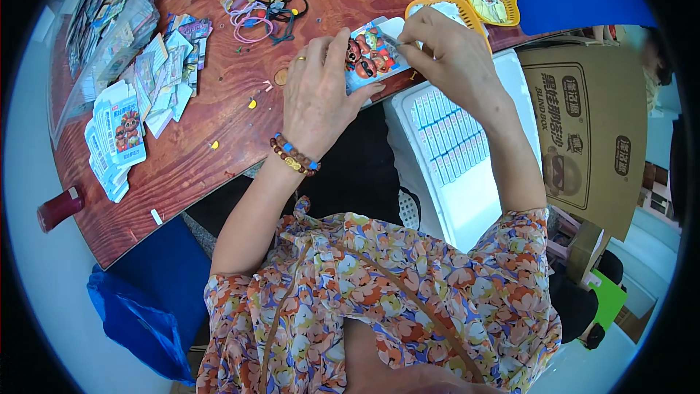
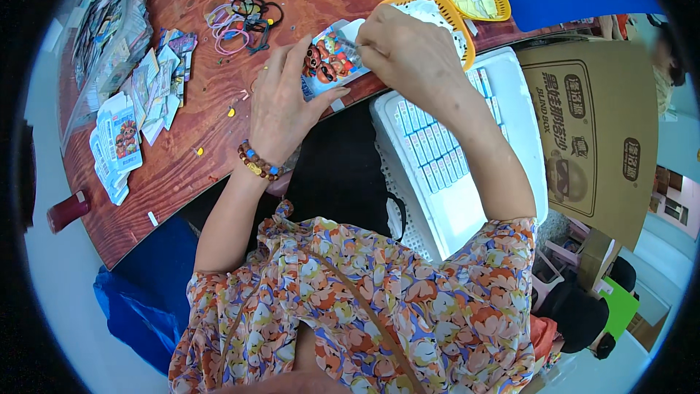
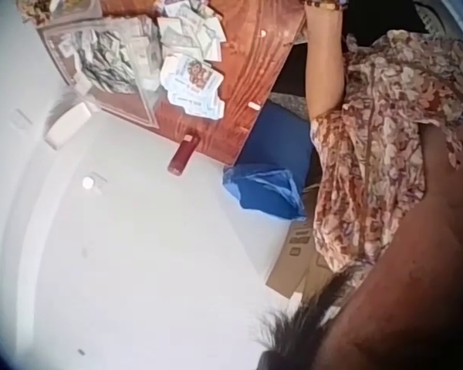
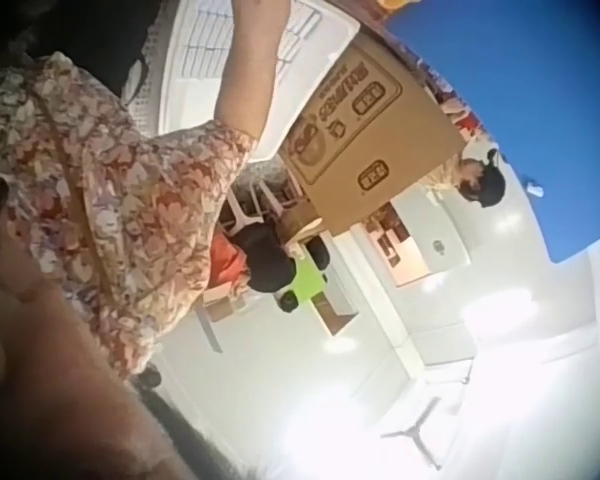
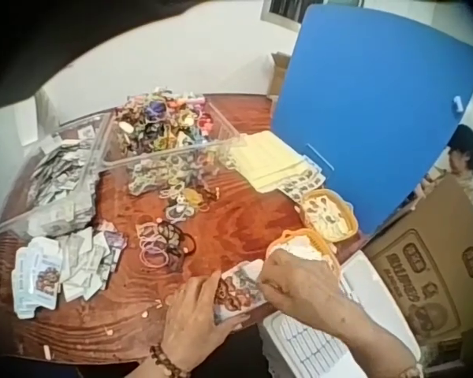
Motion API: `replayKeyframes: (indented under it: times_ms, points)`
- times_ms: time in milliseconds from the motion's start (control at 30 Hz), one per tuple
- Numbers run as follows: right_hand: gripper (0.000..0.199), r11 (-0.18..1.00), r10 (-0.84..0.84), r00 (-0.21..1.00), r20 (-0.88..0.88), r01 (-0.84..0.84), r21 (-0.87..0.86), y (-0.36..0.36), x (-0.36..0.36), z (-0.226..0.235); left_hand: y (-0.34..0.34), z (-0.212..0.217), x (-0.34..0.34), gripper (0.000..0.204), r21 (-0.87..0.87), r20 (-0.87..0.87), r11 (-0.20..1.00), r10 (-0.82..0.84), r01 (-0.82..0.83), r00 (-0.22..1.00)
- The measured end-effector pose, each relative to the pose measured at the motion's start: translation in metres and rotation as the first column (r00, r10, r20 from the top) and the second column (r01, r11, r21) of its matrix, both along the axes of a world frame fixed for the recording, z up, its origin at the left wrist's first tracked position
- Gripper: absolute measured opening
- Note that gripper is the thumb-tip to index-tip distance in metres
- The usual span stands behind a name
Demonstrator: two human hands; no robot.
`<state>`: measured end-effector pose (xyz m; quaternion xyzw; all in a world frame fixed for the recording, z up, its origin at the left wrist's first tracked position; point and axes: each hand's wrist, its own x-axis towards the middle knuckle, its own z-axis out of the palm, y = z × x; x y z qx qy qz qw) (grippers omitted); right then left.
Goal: Packing small product boxes and organizing them into a large white tray.
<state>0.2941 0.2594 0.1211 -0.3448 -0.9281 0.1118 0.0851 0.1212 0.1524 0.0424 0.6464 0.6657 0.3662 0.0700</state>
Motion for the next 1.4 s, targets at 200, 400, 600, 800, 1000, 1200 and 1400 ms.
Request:
replayKeyframes:
  times_ms: [200,400,600,800,1000,1200,1400]
  points:
    - [0.017,0.931,0.278,0.96,0.036,-0.278,0.235,-0.003,-0.008,-0.014,-0.001,-0.004,-0.006,0.079,-0.025,0.077,1.0,0.008,-0.006,0.997]
    - [0.019,0.901,0.043,0.931,-0.362,-0.193,-0.388,0.02,0.008,-0.027,-0.001,-0.007,-0.008,0.08,-0.019,0.126,0.999,-0.032,0.035,0.992]
    - [0.023,0.948,0.189,0.912,-0.363,-0.267,-0.176,0.027,0.006,-0.033,0.0,-0.01,-0.01,0.081,0.009,0.121,1.0,-0.019,0.018,0.993]
    - [0.022,0.858,-0.514,0.756,-0.406,0.444,-0.259,0.144,0.065,-0.025,-0.019,-0.008,-0.024,0.08,-0.027,0.143,0.998,0.059,-0.056,0.988]
    - [0.031,0.739,-0.666,0.729,0.16,0.673,0.013,0.182,0.095,-0.043,-0.033,-0.008,-0.031,0.079,-0.057,0.156,0.995,0.092,-0.084,0.984]
    - [0.02,0.776,-0.63,0.77,-0.101,0.62,-0.115,0.19,0.111,-0.049,-0.038,-0.012,-0.036,0.081,-0.044,0.152,0.996,0.089,-0.083,0.984]
    - [0.014,0.809,-0.579,0.646,-0.498,0.379,-0.45,0.184,0.111,-0.044,-0.041,-0.01,-0.04,0.081,-0.045,0.167,0.993,0.113,-0.107,0.979]
